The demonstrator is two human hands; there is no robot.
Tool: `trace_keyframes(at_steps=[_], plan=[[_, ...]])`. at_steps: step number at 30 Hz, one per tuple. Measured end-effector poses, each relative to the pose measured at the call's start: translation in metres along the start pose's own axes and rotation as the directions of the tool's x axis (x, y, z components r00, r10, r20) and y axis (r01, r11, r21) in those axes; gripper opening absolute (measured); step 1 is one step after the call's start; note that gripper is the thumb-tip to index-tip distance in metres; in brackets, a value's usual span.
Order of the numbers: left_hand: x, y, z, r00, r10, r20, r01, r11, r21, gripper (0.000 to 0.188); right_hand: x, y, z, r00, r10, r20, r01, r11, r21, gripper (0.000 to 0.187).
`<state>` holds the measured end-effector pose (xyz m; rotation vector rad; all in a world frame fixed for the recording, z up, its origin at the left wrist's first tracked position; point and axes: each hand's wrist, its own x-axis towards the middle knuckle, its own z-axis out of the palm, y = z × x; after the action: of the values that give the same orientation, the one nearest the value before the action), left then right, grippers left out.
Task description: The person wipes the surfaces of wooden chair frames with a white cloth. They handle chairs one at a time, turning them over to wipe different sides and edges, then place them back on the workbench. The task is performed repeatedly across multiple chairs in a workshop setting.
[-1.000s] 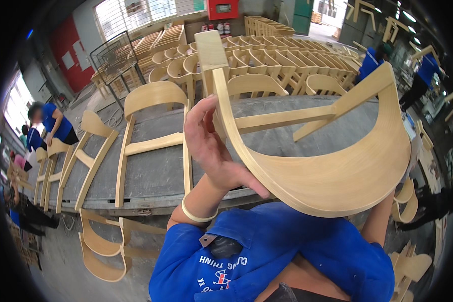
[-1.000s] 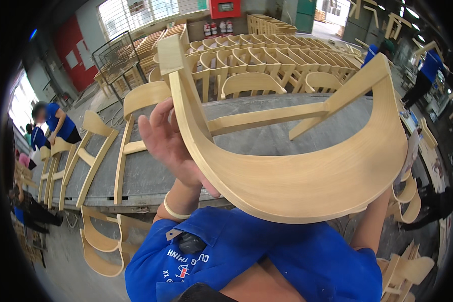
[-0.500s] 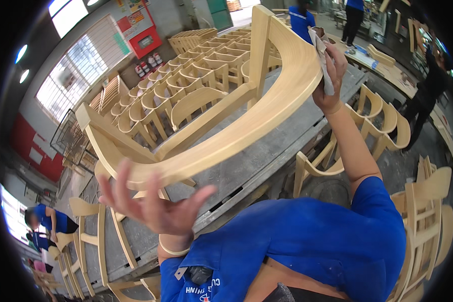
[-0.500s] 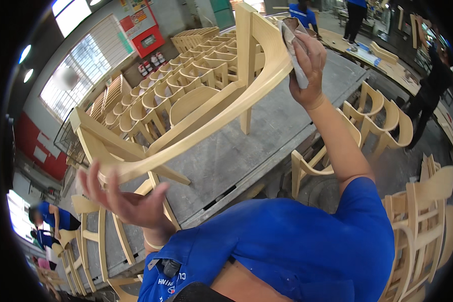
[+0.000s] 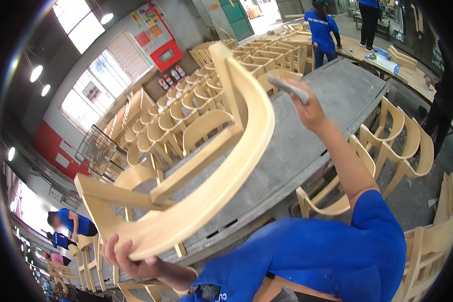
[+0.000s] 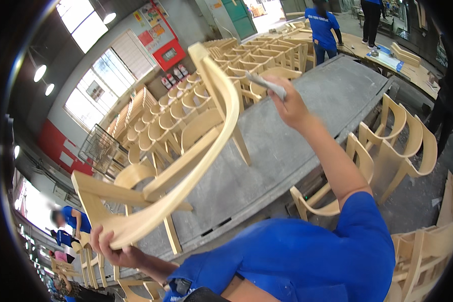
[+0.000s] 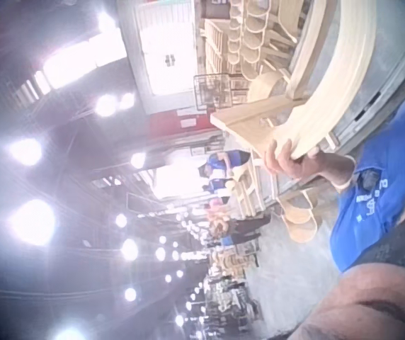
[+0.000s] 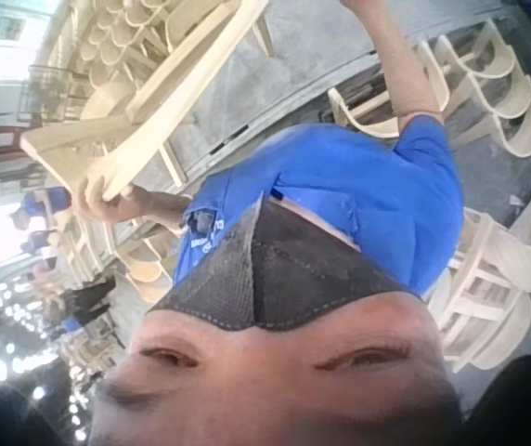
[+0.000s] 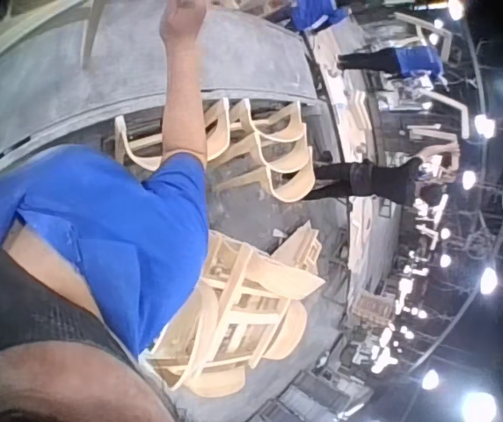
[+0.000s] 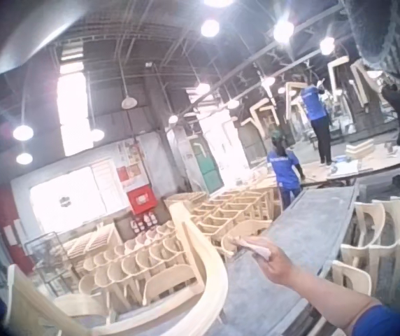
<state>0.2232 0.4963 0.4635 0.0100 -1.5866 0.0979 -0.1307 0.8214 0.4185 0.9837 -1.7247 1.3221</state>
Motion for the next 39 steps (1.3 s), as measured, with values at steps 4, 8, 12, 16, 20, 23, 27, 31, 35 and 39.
trace_keyframes(at_steps=[4,8,12,16,20,23,27,31,35,39], plan=[[-0.014,0.013,-0.004,0.995,0.020,-0.101,-0.011,0.995,0.096,0.065,-0.010,0.044,-0.008,0.964,0.266,0.028,-0.265,0.938,0.224,0.033],[-0.028,0.018,-0.017,0.987,0.022,-0.156,-0.004,0.994,0.111,0.066,-0.007,0.070,0.000,0.938,0.327,0.113,-0.346,0.879,0.329,0.035],[-0.039,0.017,-0.030,0.990,0.078,-0.116,-0.071,0.995,0.063,0.070,-0.010,0.072,0.019,0.909,0.370,0.194,-0.417,0.836,0.358,0.037],[-0.046,0.024,-0.032,0.981,0.017,-0.195,0.012,0.990,0.144,0.083,-0.013,0.058,0.041,0.891,0.319,0.325,-0.440,0.787,0.433,0.040],[-0.043,0.032,-0.035,0.986,0.029,-0.165,0.013,0.968,0.250,0.086,-0.012,0.054,0.070,0.894,0.238,0.379,-0.431,0.682,0.590,0.044],[-0.040,0.031,-0.040,0.985,0.113,-0.132,-0.076,0.964,0.256,0.085,-0.017,0.059,0.096,0.936,0.029,0.351,-0.296,0.604,0.740,0.044],[-0.044,0.013,-0.047,0.993,0.081,-0.087,-0.078,0.996,0.040,0.079,-0.022,0.063,0.126,0.962,0.002,0.275,-0.141,0.861,0.488,0.051],[-0.046,-0.032,-0.066,0.999,-0.042,0.013,0.042,0.999,-0.023,0.068,-0.015,0.040,0.137,0.967,-0.018,0.255,-0.141,0.794,0.591,0.056],[-0.009,-0.107,-0.070,0.980,-0.194,0.040,0.198,0.970,-0.145,0.058,-0.001,-0.014,0.147,0.992,-0.116,0.043,0.080,0.865,0.495,0.064],[0.044,-0.114,-0.048,0.999,0.048,0.003,-0.048,0.972,0.229,0.066,0.008,-0.080,0.159,0.993,-0.115,0.033,0.095,0.926,0.364,0.069]])
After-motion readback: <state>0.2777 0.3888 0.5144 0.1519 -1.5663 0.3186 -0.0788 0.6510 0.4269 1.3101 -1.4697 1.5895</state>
